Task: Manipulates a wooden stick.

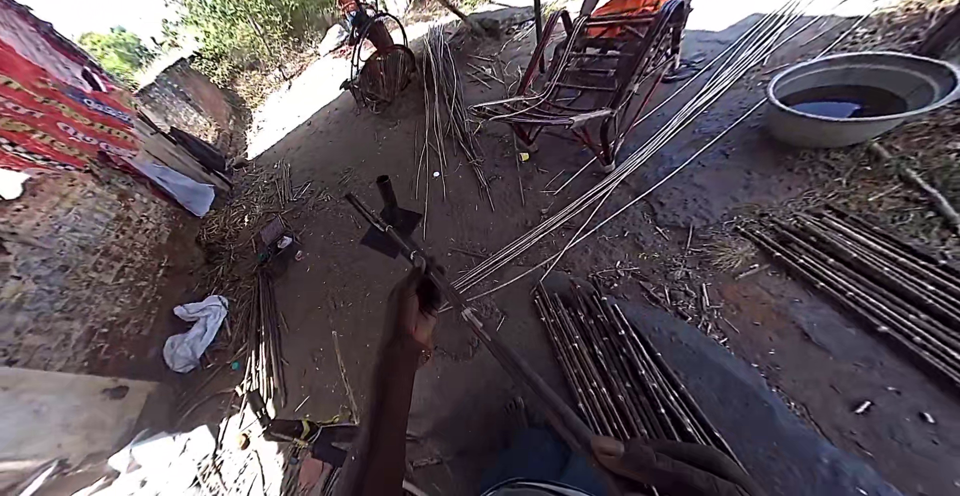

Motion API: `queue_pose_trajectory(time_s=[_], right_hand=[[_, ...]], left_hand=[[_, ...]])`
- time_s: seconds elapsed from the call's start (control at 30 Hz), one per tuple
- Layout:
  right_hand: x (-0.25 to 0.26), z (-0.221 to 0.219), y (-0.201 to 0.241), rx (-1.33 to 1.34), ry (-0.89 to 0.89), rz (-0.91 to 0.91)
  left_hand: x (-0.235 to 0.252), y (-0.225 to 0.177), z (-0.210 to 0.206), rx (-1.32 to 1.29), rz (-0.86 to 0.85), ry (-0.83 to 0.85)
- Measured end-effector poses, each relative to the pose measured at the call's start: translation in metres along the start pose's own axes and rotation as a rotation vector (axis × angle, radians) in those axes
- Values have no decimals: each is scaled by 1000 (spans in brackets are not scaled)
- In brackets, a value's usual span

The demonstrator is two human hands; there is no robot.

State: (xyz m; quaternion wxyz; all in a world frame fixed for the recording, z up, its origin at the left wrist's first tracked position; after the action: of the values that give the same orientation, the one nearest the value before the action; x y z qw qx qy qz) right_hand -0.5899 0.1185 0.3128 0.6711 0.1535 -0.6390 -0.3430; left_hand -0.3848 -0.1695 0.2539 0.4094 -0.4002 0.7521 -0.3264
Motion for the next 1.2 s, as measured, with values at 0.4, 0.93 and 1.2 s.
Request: queue_pose_trajectory(time_s=[0.4,0.93,1.2], right_hand=[[1,-20,-24,-72,-108,9],[116,128,-136,-144,-537,-180],[148,182,-230,-46,-603,-368]], left_hand=[[-23,2,5,-2,81,87],[124,-51,-67,150,187,-92],[162,-40,-91,47,204,-132]])
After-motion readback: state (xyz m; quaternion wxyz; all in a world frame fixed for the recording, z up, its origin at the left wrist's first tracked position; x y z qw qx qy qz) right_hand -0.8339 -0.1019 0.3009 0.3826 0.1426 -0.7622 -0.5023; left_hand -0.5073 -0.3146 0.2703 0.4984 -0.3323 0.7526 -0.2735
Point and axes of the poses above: each hand's wrist, its own x-axis towards the middle knuckle, its own z-axis out of the back of the hand, y = z × x, the point moved 3 cm from there along x, towards the middle knuckle, and after that the axes turned 7 degrees about z, right-handed, at the moved point
